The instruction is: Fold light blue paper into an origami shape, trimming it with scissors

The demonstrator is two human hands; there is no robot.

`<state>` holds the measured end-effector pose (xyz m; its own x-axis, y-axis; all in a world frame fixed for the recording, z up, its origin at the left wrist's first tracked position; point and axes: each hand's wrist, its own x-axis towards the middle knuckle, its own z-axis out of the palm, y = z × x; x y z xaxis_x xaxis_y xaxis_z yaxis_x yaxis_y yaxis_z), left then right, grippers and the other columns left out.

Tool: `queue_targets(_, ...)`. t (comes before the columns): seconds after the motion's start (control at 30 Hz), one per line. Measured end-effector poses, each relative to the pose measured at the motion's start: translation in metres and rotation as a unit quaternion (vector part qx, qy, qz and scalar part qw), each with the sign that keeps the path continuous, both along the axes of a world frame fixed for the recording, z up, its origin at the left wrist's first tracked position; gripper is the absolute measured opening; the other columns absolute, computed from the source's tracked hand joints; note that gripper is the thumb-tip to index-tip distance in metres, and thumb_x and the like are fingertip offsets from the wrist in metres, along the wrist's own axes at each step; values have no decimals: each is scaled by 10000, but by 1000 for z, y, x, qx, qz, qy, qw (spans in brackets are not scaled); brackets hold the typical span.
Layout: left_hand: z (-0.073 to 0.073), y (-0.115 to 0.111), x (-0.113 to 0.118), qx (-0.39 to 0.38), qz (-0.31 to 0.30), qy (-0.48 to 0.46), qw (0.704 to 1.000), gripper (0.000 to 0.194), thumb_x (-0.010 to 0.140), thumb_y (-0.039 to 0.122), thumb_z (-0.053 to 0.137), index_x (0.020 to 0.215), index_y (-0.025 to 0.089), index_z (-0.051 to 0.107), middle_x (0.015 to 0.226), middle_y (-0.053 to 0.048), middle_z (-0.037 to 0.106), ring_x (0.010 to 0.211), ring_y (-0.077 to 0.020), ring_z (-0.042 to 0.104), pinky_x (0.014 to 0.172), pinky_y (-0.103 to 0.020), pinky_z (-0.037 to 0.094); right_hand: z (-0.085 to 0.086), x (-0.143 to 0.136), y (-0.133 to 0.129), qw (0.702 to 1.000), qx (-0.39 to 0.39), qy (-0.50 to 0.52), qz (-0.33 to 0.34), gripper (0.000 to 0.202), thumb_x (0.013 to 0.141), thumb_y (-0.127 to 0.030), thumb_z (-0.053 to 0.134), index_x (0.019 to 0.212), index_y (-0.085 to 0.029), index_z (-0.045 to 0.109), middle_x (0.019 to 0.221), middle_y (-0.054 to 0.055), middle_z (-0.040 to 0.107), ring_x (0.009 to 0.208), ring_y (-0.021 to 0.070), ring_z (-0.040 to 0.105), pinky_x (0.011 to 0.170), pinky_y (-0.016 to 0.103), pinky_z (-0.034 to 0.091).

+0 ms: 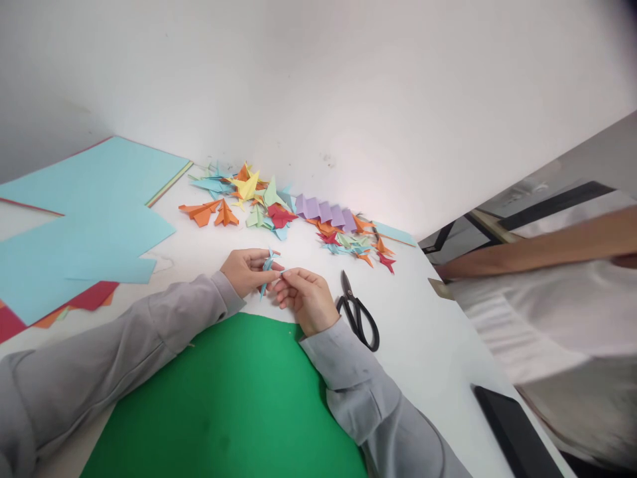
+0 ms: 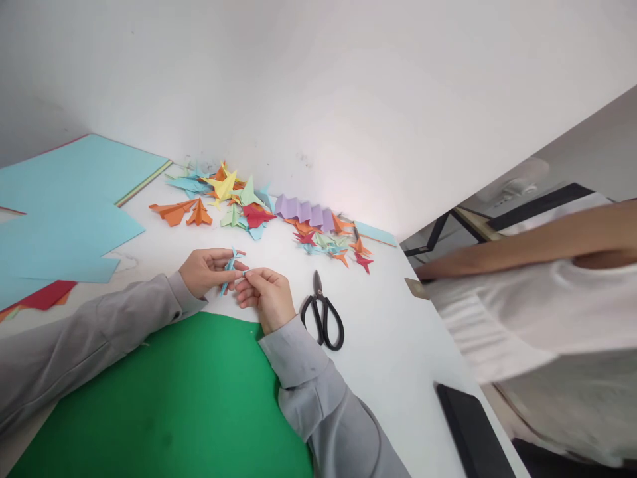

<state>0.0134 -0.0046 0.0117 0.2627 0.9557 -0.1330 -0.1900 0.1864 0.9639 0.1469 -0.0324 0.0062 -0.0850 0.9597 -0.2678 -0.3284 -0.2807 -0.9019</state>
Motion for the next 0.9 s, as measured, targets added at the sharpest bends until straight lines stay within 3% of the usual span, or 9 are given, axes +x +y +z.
queue_targets(0.5,-1,-1,1,15,2,-1,1000,554,436,138,785,953,46,609,669,-34,659,437,-83,532,432,-233,448,-3,-3,-2,999,19,-29,-25,122,637,-210,635,564,-139,568,481,19,636,343,81,512,315,164,421)
queue_targets(0.9,1,1,2,4,30,-1,1000,492,473,109,749,934,56,587,601,15,611,389,-79,522,327,-192,385,-2,-3,-1,999,8,-11,-41,151,675,-236,640,594,-124,578,484,21,633,358,79,536,334,159,435)
